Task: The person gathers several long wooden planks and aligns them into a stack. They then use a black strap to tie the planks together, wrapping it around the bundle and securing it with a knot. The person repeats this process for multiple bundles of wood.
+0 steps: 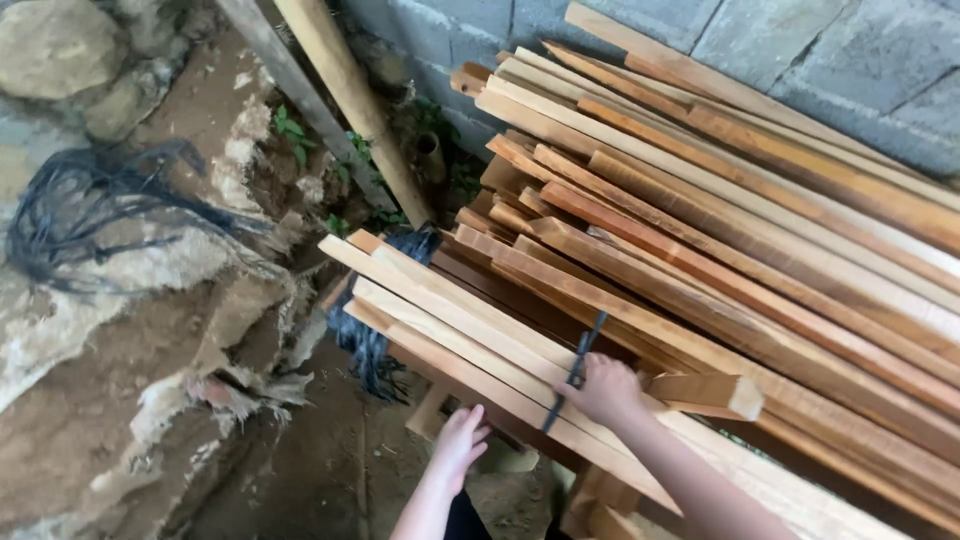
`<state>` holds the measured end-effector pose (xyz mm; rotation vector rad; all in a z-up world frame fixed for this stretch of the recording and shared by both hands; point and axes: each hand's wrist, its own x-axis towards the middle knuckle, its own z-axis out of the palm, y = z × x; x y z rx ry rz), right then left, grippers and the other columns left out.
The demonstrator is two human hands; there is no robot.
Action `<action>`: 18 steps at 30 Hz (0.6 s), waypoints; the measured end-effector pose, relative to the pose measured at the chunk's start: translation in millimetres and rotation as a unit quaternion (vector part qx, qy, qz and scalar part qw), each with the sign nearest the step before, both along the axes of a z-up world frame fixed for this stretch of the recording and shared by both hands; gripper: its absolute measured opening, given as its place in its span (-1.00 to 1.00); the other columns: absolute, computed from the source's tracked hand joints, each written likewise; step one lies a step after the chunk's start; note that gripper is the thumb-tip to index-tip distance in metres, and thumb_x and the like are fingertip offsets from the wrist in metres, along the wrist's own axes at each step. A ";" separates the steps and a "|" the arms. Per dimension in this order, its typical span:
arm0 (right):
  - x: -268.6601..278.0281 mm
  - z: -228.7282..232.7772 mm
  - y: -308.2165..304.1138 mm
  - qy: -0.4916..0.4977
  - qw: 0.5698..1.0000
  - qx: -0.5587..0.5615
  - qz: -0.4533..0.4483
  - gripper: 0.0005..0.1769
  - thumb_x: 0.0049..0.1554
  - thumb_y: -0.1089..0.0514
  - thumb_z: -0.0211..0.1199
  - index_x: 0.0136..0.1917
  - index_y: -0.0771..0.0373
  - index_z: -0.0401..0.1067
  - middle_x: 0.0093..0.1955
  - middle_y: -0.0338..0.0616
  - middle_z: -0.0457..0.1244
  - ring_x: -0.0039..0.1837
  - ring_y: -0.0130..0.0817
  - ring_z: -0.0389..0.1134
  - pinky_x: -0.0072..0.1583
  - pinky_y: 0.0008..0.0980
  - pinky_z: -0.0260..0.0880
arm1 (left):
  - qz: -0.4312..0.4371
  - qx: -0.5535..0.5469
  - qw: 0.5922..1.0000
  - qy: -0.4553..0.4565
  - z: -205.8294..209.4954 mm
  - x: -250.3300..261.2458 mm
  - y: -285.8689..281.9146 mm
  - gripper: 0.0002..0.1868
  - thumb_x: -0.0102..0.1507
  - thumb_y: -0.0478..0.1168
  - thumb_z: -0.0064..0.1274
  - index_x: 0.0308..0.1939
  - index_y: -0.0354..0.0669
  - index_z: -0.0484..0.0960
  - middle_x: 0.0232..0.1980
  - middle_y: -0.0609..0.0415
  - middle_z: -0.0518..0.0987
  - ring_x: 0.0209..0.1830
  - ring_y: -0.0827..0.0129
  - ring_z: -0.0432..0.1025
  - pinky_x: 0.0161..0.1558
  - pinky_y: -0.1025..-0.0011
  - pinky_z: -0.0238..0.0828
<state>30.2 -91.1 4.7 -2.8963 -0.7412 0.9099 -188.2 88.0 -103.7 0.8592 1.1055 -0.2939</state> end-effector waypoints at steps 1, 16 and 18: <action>-7.6 17.3 8.7 0.001 1.000 -0.003 -0.008 0.04 0.02 -0.57 0.23 0.38 0.33 0.28 0.35 0.04 0.26 0.39 -0.06 0.29 0.36 -0.15 0.30 | -0.008 -0.003 1.000 0.001 -1.3 -3.4 18.0 -0.26 0.34 0.14 -0.02 0.52 -0.08 0.22 0.45 0.08 0.40 0.39 0.24 0.35 0.38 0.18 0.27; -168.1 -82.9 258.7 0.270 0.887 0.371 -0.042 -0.33 0.16 -0.10 0.31 0.41 0.25 0.27 0.08 -0.03 0.43 0.00 -0.21 0.50 0.07 -0.31 0.48 | -0.113 0.510 0.848 -0.087 -44.3 -26.1 227.6 -0.76 0.33 -0.20 -0.01 0.00 -0.15 0.69 -0.02 -0.06 0.69 -0.06 0.14 0.62 -0.02 0.29 0.54; -179.8 -131.1 282.8 0.235 0.838 0.417 -0.263 -0.41 0.12 -0.10 0.28 0.32 0.24 0.34 0.00 -0.05 0.47 -0.08 -0.26 0.55 0.00 -0.33 0.54 | -0.144 0.553 0.812 -0.121 -36.6 -19.3 233.5 -0.78 0.31 -0.30 -0.04 -0.05 -0.19 0.69 -0.04 -0.12 0.67 -0.04 -0.01 0.58 0.00 0.21 0.50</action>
